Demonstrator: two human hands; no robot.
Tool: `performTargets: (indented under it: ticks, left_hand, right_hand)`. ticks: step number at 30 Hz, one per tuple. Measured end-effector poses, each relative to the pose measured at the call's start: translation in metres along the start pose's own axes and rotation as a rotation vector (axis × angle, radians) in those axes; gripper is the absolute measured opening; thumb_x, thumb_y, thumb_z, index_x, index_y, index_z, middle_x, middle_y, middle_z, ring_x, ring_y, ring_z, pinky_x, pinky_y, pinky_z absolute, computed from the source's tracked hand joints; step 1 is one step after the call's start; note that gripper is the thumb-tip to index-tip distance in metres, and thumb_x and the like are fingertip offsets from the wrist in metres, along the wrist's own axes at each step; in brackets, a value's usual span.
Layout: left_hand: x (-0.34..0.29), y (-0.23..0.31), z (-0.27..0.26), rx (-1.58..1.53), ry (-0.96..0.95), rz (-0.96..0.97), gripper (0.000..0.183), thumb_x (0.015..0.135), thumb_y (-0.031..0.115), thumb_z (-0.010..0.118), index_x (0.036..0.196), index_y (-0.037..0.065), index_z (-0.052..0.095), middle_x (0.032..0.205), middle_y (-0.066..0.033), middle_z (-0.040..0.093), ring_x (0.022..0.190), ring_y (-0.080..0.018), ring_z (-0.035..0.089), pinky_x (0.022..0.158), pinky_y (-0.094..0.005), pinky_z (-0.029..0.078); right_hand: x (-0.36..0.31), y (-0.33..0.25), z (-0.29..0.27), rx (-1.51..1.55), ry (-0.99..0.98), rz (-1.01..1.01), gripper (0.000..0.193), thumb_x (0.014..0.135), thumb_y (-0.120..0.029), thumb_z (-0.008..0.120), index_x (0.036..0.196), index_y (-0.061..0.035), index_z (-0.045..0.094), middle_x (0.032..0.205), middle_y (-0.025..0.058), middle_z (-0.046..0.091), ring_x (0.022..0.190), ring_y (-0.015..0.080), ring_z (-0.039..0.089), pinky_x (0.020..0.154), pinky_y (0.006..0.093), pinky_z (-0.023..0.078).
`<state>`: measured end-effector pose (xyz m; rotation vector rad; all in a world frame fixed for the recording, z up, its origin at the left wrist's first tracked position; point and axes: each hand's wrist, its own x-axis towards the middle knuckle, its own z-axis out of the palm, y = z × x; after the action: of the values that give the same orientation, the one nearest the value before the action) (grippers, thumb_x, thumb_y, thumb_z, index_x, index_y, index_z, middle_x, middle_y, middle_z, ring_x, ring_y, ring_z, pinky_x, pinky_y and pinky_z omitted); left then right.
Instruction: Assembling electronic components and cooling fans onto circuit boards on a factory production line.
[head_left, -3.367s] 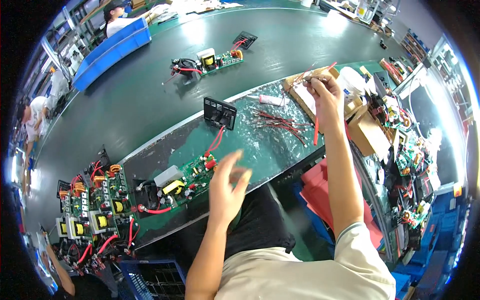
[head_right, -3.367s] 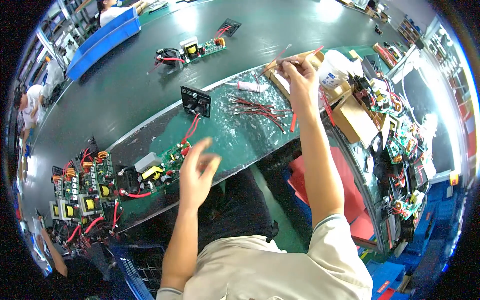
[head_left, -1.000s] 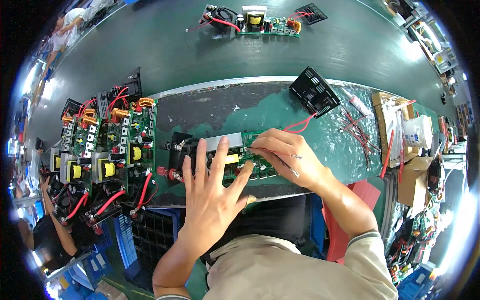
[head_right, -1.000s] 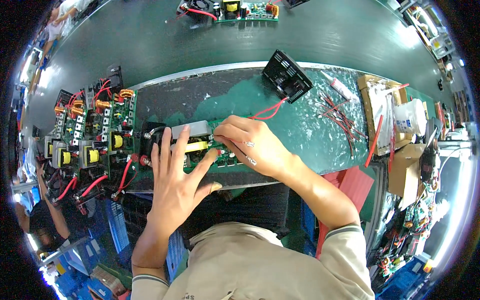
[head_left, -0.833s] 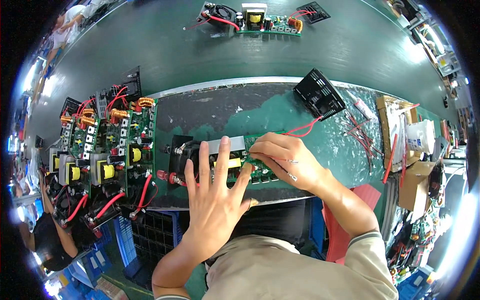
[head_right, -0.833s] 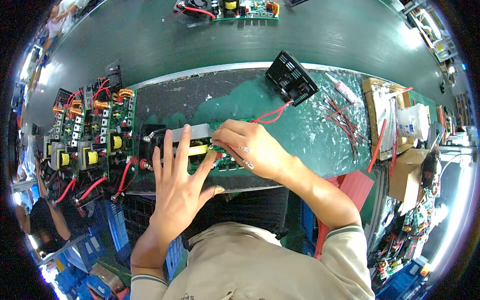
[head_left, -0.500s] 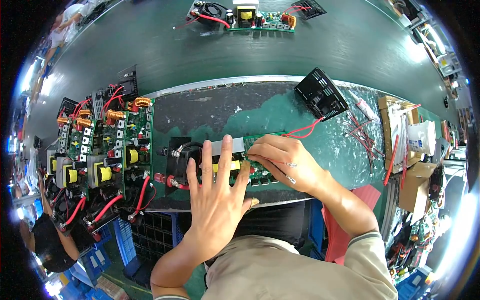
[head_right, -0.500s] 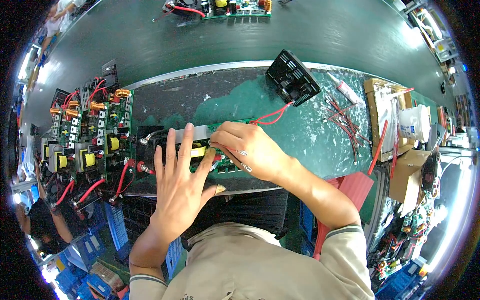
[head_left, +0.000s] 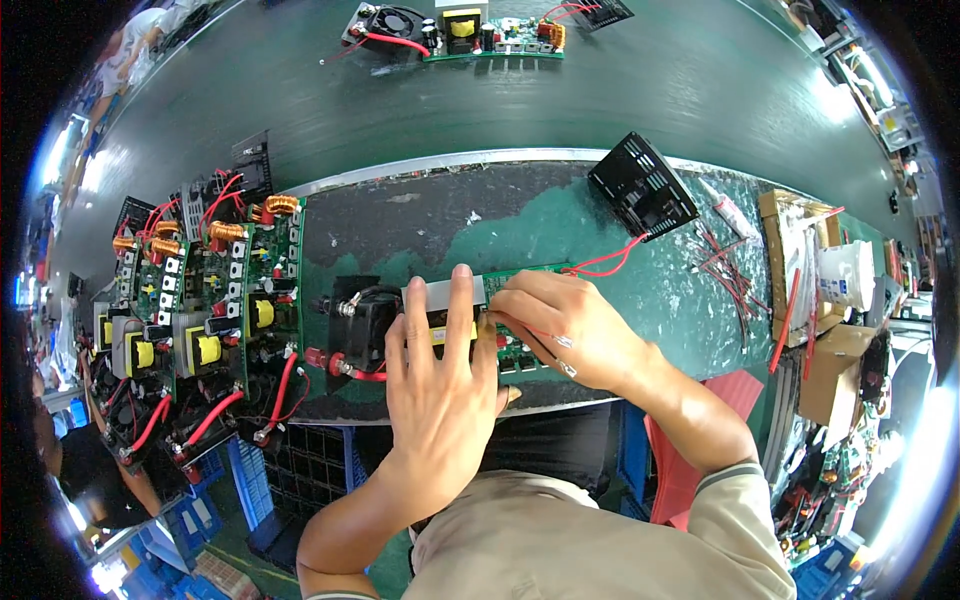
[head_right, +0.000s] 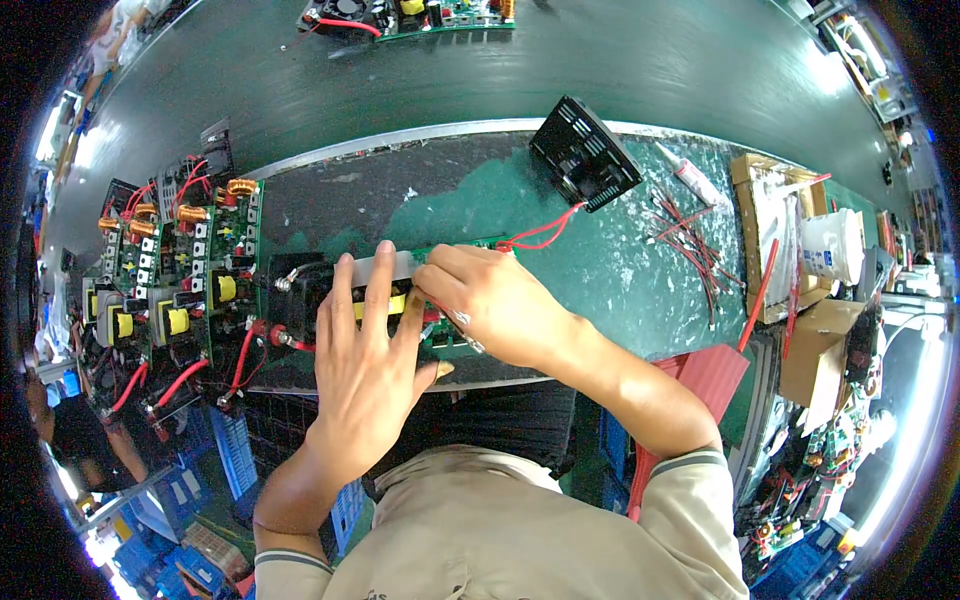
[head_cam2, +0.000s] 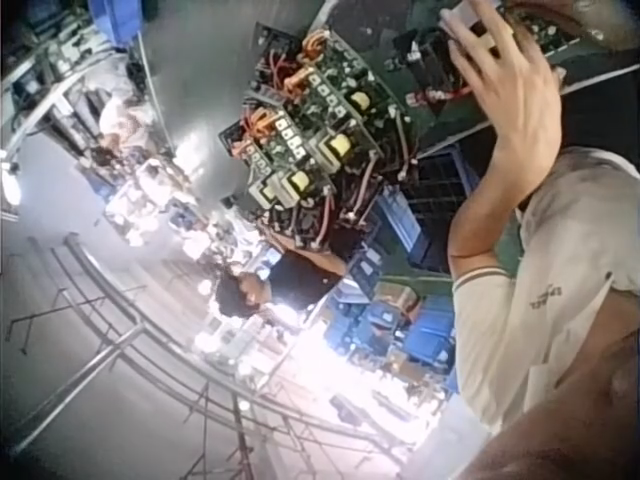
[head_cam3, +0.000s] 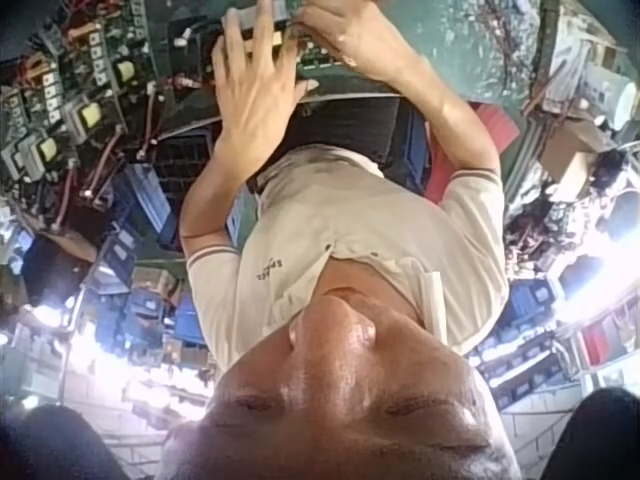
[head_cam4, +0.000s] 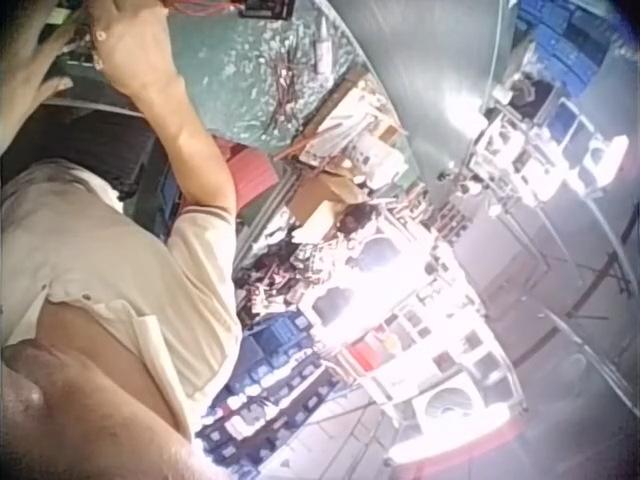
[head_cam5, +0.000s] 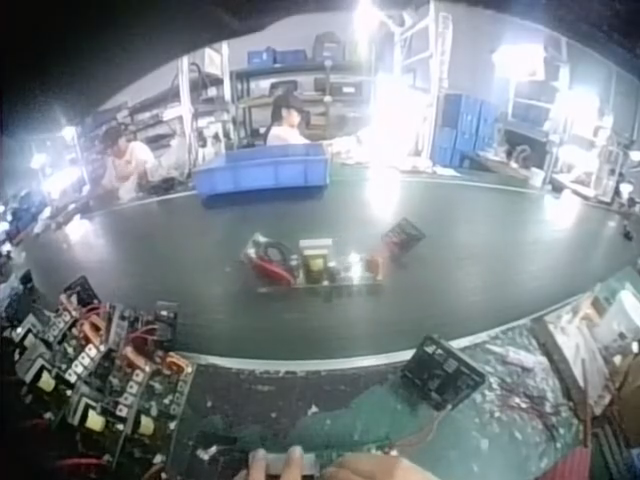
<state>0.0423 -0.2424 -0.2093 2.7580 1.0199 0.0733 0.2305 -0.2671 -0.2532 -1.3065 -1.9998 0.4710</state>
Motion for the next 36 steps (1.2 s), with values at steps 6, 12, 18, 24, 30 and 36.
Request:
performTargets:
  ticks: [6, 12, 18, 24, 30, 36]
  left_hand:
    - [0.004, 0.000, 0.002, 0.029, 0.066, 0.011, 0.063, 0.061, 0.034, 0.088, 0.113, 0.003, 0.069, 0.149, -0.0146, 0.039, 0.132, -0.0415, 0.039, 0.098, -0.0520, 0.039]
    - [0.002, -0.009, -0.005, -0.019, 0.114, 0.078, 0.052, 0.067, 0.033, 0.085, 0.109, 0.006, 0.069, 0.143, -0.0153, 0.045, 0.131, -0.0415, 0.040, 0.099, -0.0571, 0.037]
    - [0.044, -0.004, -0.018, -0.568, 0.327, 0.117, 0.040, 0.073, -0.001, 0.078, 0.112, 0.005, 0.069, 0.110, -0.0123, 0.069, 0.112, -0.0301, 0.061, 0.096, -0.0393, 0.048]
    - [0.056, -0.005, -0.009, -0.631, 0.259, 0.260, 0.030, 0.078, -0.001, 0.072, 0.107, 0.003, 0.071, 0.096, -0.0107, 0.071, 0.091, -0.0279, 0.067, 0.082, -0.0371, 0.053]
    - [0.052, 0.016, -0.006, -0.989, 0.101, -0.023, 0.017, 0.081, -0.006, 0.074, 0.097, -0.001, 0.073, 0.090, -0.0049, 0.072, 0.066, -0.0054, 0.059, 0.060, -0.0221, 0.047]
    - [0.057, 0.009, -0.003, -0.888, 0.218, 0.118, 0.018, 0.083, -0.002, 0.074, 0.100, -0.001, 0.074, 0.089, -0.0070, 0.071, 0.071, -0.0070, 0.060, 0.061, -0.0225, 0.046]
  right_hand:
    - [0.003, -0.002, 0.001, -0.008, 0.024, 0.062, 0.016, 0.079, 0.001, 0.069, 0.093, -0.0002, 0.062, 0.088, 0.0118, 0.061, 0.076, 0.0319, 0.062, 0.064, 0.0398, 0.051]
    - [0.003, -0.019, -0.006, 0.207, 0.213, 0.242, 0.012, 0.087, 0.001, 0.068, 0.099, 0.0013, 0.066, 0.086, 0.0089, 0.065, 0.074, 0.0201, 0.066, 0.064, 0.0317, 0.052]
    - [-0.018, -0.038, -0.011, 0.716, 0.481, 0.632, 0.014, 0.094, -0.004, 0.064, 0.107, 0.0022, 0.066, 0.092, 0.0057, 0.069, 0.084, 0.0087, 0.065, 0.072, 0.0236, 0.053]
    - [-0.040, -0.041, -0.021, 0.741, 0.458, 0.684, 0.020, 0.098, -0.009, 0.059, 0.110, 0.0052, 0.068, 0.087, 0.0019, 0.064, 0.074, 0.0069, 0.056, 0.065, 0.0247, 0.046]
    - [-0.041, -0.034, -0.026, 1.102, 0.535, 0.772, 0.012, 0.091, -0.003, 0.065, 0.102, 0.0024, 0.067, 0.090, 0.0026, 0.065, 0.078, 0.0081, 0.060, 0.067, 0.0241, 0.048]
    - [-0.038, -0.021, -0.060, 0.682, 0.705, 0.520, 0.018, 0.087, -0.003, 0.072, 0.102, -0.0004, 0.062, 0.097, 0.0038, 0.066, 0.089, 0.0108, 0.063, 0.081, 0.0263, 0.052]
